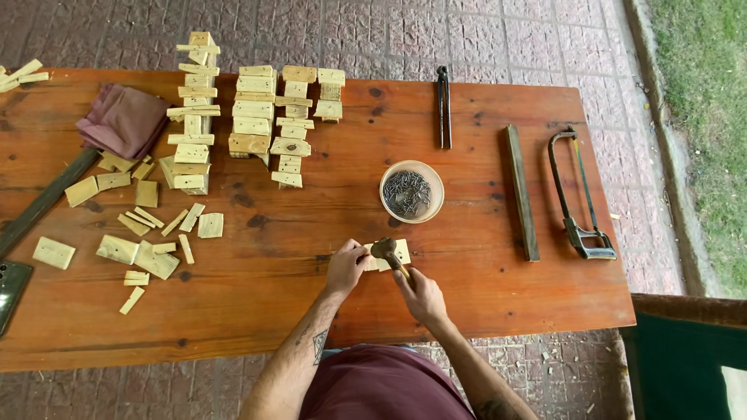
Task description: The person assembles small wooden blocks by hand, aligning them and hammering nails to join them into short rows. They repeatedly pick up blocks, position them, insert nails, and use a hammer to secure the pieces on a wooden workbench.
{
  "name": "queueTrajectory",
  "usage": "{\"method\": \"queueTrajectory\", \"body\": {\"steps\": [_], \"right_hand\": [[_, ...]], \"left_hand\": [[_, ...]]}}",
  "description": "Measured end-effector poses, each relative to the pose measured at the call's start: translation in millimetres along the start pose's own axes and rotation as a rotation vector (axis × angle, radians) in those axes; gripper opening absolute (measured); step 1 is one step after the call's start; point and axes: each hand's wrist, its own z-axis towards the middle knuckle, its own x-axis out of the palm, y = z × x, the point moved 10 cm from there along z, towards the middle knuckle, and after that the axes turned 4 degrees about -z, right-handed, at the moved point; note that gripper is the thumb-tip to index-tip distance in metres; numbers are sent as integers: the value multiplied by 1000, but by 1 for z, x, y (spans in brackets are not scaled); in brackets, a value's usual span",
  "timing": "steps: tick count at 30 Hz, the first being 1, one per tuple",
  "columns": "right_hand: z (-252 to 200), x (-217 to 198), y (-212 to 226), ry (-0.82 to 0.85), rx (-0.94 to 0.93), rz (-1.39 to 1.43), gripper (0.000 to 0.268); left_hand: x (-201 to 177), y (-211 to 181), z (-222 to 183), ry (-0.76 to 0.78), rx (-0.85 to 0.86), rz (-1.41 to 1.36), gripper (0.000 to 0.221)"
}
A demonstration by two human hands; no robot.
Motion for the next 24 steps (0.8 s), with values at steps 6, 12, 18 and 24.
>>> {"method": "queueTrajectory", "body": {"steps": [6,12,18,24], "right_hand": [[-12,-1,25,-24,13,-43,65],[-12,0,21,-19,47,-41,69],[-14,1,21,-48,13,65,64],[-6,21,4,-36,27,110,66]], "left_hand": [[-4,-4,-2,-7,4,-45,6],[3,4,-6,-42,-32,-64,5],[-1,2,-5,-82,18,-38,8],[1,5,-4,-73,-54,-50,5]]}}
